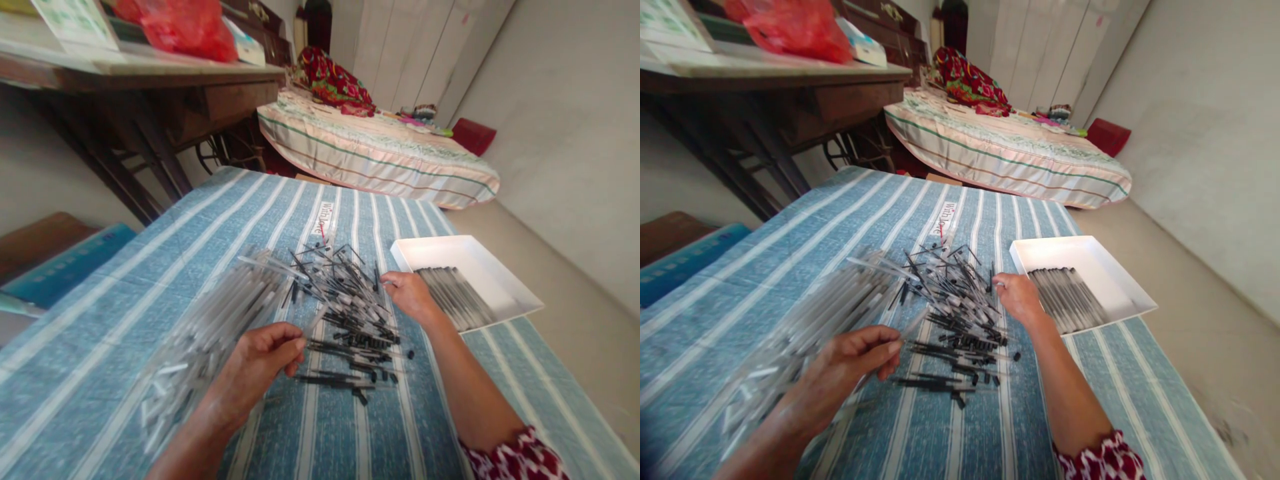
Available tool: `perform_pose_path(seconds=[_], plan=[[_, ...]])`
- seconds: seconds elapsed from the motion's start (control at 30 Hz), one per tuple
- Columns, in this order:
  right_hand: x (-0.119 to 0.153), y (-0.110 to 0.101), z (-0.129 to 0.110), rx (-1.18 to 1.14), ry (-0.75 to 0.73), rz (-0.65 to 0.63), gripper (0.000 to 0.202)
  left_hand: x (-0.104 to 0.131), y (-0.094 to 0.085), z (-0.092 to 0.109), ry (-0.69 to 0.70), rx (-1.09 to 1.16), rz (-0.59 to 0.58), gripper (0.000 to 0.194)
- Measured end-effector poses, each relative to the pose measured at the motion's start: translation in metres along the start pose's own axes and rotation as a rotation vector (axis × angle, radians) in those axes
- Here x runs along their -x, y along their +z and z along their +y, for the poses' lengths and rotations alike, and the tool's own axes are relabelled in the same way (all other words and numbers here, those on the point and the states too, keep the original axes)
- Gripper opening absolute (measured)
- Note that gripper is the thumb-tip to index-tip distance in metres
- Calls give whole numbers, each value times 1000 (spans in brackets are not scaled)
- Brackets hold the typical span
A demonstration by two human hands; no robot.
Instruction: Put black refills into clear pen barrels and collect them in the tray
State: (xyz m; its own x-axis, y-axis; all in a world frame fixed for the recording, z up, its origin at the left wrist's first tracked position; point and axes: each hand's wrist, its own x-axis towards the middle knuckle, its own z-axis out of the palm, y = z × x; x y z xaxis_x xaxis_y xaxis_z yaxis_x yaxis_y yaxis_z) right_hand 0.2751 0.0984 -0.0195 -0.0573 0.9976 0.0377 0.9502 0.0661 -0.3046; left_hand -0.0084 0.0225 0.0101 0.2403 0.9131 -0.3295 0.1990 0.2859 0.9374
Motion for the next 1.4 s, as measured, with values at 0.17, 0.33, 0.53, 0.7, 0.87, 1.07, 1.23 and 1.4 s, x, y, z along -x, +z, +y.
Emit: perform_pose_path(seconds=[0.17,0.33,0.53,0.7,0.87,1.07,1.23,1.4], plan=[[-4,-6,-13,221,-79,-149,29,0,1,0,-10,15,11,16],[-6,-10,-24,360,-141,-280,27,2,2,0,-14,41,21,16],[-8,-11,-28,362,-156,-300,23,3,4,0,-26,38,30,16],[-4,-8,-20,236,-125,-230,23,2,5,-3,-33,11,-14,17],[11,-2,-14,17,-84,-79,27,3,6,-2,-23,12,-17,17],[53,6,-41,-1073,65,-14,29,4,7,0,9,44,-151,21],[73,11,-69,-1494,87,-141,20,7,9,0,20,52,-235,20],[75,15,-74,-1512,110,-160,18,8,10,-1,27,58,-253,19]])
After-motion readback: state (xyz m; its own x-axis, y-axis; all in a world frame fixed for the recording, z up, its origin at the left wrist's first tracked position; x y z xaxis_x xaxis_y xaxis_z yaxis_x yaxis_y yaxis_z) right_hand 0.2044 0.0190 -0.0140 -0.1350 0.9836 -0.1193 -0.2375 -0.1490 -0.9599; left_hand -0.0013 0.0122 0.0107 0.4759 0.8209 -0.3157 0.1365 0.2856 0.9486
